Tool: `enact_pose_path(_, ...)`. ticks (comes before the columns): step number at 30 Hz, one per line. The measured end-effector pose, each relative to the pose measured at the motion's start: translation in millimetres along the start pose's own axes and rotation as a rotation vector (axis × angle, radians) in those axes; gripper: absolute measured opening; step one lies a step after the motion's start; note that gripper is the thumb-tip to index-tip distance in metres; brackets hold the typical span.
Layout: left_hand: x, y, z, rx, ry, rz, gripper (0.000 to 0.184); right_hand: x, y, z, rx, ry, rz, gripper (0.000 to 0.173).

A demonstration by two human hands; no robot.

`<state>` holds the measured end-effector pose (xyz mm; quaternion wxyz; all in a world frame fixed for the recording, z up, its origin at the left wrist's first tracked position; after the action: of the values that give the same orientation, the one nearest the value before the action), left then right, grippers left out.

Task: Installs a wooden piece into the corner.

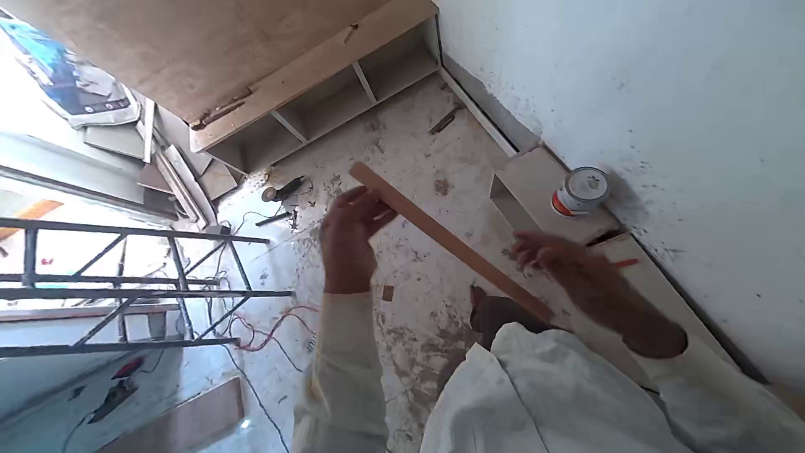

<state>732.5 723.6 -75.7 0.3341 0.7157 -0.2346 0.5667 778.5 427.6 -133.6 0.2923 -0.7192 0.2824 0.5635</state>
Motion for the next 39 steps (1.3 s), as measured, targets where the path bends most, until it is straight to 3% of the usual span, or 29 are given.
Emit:
enact_pose_path(3,29,-92,-34,0.163,-0.007,-0.003,0.018,-17,-93,-30,0.082,0.022,0.037,0.043)
enact_pose_path(7,68,-212,-67,0.332,0.057,0.037,0.017,-28,-218,-55,0.146,0.047,-0.098,0.041)
enact_pose_path(11,86,-345,-86,0.385,0.057,0.059,0.016,2,-327,-55,0.215,0.079,-0.15,0.037)
enact_pose_path(16,104,-517,-82,0.412,0.081,0.001,0.016,47,-444,-38,0.303,0.088,0.099,0.038)
enact_pose_path(23,159,-724,-4,0.261,-0.051,-0.03,0.016,70,-564,-68,0.485,0.218,0.147,0.038)
enact_pose_path(30,185,-900,96,0.197,-0.103,-0.002,0.014,134,-716,-119,0.579,0.213,0.19,0.037)
enact_pose_path(34,209,-984,157,0.151,-0.128,0.022,0.014,153,-833,-158,0.576,0.173,0.196,0.028)
enact_pose_path(39,225,-1035,238,-0.036,-0.145,0.177,0.028,152,-962,-191,0.49,0.282,-0.059,0.024)
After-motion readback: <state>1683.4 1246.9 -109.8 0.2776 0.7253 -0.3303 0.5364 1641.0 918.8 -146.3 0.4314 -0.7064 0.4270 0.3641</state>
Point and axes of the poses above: each hand's wrist, its own y-axis away from the middle knuckle, its own z-axis out of the palm, x = y × z, the point moved 3 cm from there along -y, towards the middle knuckle, and after that the axes turned 15 degrees about -y, right-handed, at the moved point
